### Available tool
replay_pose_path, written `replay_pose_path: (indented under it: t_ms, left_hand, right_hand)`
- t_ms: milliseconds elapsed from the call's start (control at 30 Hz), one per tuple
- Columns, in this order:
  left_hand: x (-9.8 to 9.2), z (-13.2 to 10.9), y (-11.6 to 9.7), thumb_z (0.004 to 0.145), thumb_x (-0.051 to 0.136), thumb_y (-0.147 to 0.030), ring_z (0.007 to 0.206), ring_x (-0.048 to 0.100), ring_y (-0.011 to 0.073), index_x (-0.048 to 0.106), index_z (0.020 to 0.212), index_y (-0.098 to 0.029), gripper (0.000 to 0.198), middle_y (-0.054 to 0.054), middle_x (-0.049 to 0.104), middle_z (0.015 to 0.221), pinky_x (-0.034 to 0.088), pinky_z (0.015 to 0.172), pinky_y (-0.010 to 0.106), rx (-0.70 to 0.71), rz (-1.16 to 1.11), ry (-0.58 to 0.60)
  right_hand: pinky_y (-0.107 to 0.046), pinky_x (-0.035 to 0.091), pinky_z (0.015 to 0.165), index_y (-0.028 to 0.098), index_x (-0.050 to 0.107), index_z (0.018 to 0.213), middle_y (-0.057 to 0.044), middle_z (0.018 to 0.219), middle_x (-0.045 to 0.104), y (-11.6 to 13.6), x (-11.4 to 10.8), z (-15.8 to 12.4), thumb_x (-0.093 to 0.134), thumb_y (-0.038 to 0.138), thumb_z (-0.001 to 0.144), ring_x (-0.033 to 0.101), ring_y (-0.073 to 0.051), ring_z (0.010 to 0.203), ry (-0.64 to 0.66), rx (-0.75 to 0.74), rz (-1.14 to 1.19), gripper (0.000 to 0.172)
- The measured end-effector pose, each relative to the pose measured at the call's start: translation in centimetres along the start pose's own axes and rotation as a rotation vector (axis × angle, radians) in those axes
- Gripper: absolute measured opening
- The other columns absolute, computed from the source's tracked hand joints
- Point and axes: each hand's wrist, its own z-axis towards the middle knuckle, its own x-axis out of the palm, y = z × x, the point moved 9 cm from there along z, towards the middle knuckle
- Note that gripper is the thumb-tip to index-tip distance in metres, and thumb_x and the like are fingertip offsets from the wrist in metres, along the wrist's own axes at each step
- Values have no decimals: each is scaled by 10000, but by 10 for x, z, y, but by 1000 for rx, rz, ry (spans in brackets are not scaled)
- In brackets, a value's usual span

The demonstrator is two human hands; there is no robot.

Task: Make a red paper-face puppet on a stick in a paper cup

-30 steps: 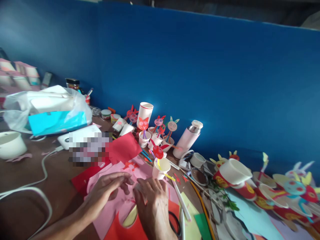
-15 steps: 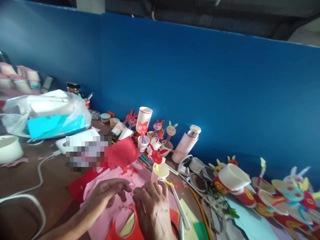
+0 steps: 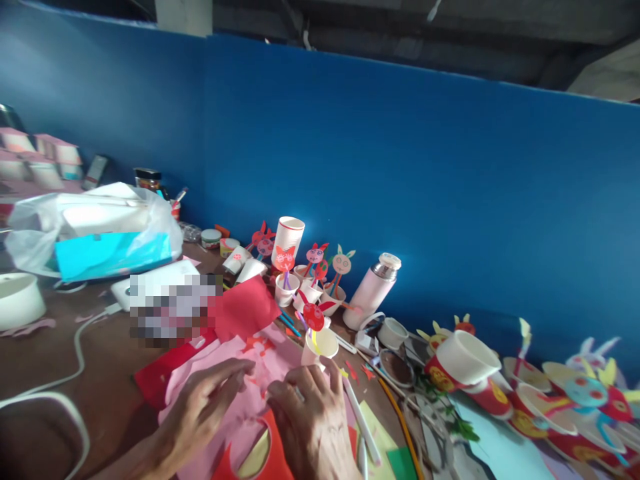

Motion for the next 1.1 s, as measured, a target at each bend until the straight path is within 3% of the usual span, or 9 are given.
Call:
replay_pose_path:
  t_ms: [100,167,233,333,533,800,967,1100]
  left_hand:
    - [4,7,4,822,489,-353,653,592,162,659,836,-165,254,47,653,686,439,634,238,-122,-75,96]
    - [12,9,8,819,488,-374,631,580,148,643,784,-145,278,33,622,619,395,550,211,-266,-248,216]
    - [19,6,14,813,486,-422,582,550,122,623,765,-132,324,32,614,625,258,430,174,-427,-390,302]
    - [30,1,14,783,516,-475,562,519,100,616,763,-113,376,41,613,682,113,410,171,-533,-536,413]
    - [44,-9,20,693,607,-483,477,459,79,584,700,-103,381,33,583,611,133,387,182,-586,-521,579]
    - [47,-13,32,588,620,-198,371,322,32,548,709,-140,153,-33,534,496,126,373,174,-690,-588,552]
    - [47,-11,24,642,640,-297,425,389,45,559,816,-141,248,-9,577,608,157,370,165,-637,-577,585]
    - [53,-14,26,630,675,-297,380,354,40,540,841,-140,295,-38,548,545,192,351,165,-619,-499,666]
  right_hand:
    - [-428,293,911,276,630,882,14,702,609,4,-7,2,492,242,889,553,-146,698,-21,-45,-11,142]
    - [-425,303,905,273,631,862,15,705,609,7,-10,3,505,230,878,550,-144,699,-7,-74,-15,135]
    - [-424,308,901,273,631,869,13,732,620,10,-9,3,532,212,859,548,-145,712,32,-99,-17,116]
    - [-427,305,905,270,625,858,19,749,623,13,-7,2,566,183,831,551,-140,710,64,-119,-8,108]
    - [-441,275,926,270,616,915,24,737,636,21,-4,1,559,183,832,557,-146,710,66,-167,16,133]
    - [-387,244,942,208,572,884,16,761,652,29,-12,7,489,179,874,557,-145,701,99,-166,63,89]
    - [-377,250,949,210,563,894,17,796,663,27,-12,8,489,194,881,570,-145,738,107,-146,69,77]
    - [-389,256,946,218,563,901,20,786,665,28,-11,6,506,195,874,570,-146,727,110,-163,64,68]
